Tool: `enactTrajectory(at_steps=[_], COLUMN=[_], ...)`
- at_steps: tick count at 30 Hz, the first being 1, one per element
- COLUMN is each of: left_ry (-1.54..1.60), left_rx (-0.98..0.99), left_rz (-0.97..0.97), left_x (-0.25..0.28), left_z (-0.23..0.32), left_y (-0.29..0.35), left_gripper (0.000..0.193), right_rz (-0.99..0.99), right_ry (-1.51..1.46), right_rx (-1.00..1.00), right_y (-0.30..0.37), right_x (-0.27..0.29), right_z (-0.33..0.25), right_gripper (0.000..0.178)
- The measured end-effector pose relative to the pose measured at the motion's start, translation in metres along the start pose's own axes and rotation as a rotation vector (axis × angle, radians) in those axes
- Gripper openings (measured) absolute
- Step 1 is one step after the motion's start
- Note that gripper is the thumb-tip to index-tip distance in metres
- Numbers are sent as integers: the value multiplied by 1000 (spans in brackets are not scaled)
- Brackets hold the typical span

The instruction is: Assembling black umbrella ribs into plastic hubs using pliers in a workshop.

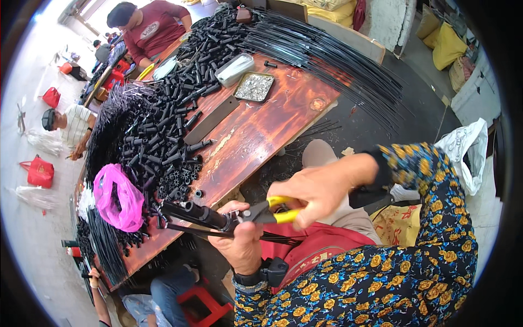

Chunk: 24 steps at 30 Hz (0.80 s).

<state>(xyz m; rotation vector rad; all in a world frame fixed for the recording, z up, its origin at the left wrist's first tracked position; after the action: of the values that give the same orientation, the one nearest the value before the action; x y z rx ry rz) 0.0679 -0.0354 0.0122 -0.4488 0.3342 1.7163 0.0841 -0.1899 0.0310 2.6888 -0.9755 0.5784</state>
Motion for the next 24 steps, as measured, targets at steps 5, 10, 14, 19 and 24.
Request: enactTrajectory(at_steps=[5, 10, 14, 19, 24], left_ry=[-81, -20, -87, -124, -94], left_rx=[-74, -103, -31, -47, -21], left_rz=[-58, -139, -128, -94, 37], left_x=[-4, -16, -12, -3, 0], left_z=[-2, 0, -3, -3, 5], left_y=[-4, 1, 3, 1, -1], left_gripper=[65, 86, 81, 66, 69], right_rz=[572, -200, -720, -511, 387], right_ry=[924, -164, -608, -488, 742], right_rx=[286, -229, -504, -394, 42], right_y=[22, 2, 16, 9, 5], right_x=[29, 21, -10, -15, 4], right_z=[-55, -8, 9, 16, -10], right_gripper=[46, 30, 43, 51, 36])
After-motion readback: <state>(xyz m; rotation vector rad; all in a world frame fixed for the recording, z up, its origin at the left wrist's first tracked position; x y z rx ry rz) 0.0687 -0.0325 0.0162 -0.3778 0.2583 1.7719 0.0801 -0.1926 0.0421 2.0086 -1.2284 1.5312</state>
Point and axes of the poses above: each hand's wrist, its own y-axis away from the middle knuckle, its own x-axis out of the back of the hand, z = x × y, the point moved 7 cm from there along -y, towards the middle knuckle, and after that the axes turned 9 degrees about z, right-handed, at the moved point
